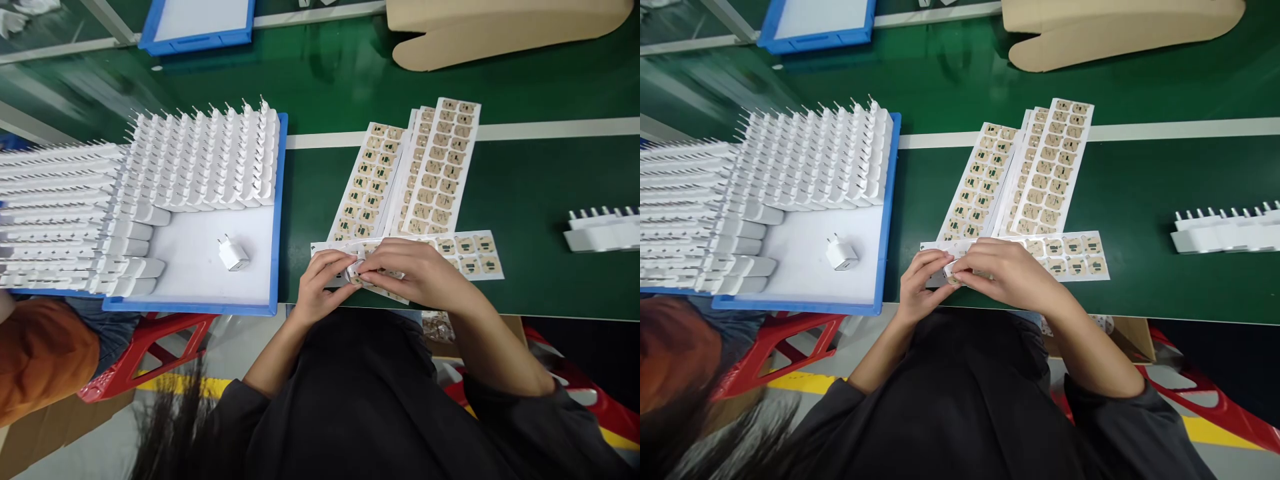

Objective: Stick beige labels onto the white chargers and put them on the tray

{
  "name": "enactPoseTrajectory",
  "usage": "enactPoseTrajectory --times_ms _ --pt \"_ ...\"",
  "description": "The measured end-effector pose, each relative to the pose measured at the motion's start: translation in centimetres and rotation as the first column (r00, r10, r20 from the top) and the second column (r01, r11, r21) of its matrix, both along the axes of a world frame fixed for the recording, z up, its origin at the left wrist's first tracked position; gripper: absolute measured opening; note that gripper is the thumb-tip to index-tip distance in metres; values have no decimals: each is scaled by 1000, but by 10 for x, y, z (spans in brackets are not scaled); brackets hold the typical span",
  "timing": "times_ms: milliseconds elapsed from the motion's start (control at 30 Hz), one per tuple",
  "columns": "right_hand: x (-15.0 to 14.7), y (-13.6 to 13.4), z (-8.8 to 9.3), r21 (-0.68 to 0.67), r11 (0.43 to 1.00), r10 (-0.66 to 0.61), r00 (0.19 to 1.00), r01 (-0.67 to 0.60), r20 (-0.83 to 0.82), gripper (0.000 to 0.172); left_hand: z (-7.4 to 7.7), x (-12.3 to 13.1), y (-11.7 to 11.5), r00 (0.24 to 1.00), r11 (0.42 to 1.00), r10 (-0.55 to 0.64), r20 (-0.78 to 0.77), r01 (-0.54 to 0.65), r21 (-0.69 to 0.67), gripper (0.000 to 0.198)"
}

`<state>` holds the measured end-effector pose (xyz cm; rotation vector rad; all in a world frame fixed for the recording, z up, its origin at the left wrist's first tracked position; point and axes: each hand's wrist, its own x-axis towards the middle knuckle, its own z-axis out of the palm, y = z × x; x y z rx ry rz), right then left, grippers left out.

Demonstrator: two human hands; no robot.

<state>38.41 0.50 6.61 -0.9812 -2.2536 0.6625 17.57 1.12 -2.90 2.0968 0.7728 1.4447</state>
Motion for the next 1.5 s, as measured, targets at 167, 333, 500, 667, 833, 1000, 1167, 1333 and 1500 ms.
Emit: enactPoseTrajectory --times_ms 167,333,500,667,833,1000,1167,1333,1500 --pt "0 2 7 -44 999 22 997 -19 68 16 0 1 1 1000 1000 -12 14 12 5 46" --pt "-1 0 6 -79 997 7 997 -1 78 19 0 1 1 1000 1000 -14 13 14 10 44" --pt "-2 -1 7 -74 997 14 991 -4 130 16 -1 1 0 1000 1000 0 -7 0 1 44" --pt "-3 -2 8 -82 997 29 980 -13 198 17 -1 1 -1 1000 1000 2 -9 -2 6 43" --pt "-5 -3 5 -76 997 38 980 -23 198 21 1 1 -1 1000 1000 -8 2 8 14 43" --pt "-6 -6 5 -59 998 24 987 -15 157 20 0 0 -1 1000 1000 -5 -4 5 -5 45" --pt "2 -10 3 -82 993 -87 995 91 46 14 -1 -2 -2 1000 999 13 -20 -14 -29 46" --pt "18 -17 -11 -266 915 -344 931 303 -120 18 -3 -5 -5 998 993 40 -53 -46 -107 43" --pt "42 -30 -32 -553 730 -616 737 402 -278 28 -11 -9 -9 1000 971 5 -20 -10 -239 46"
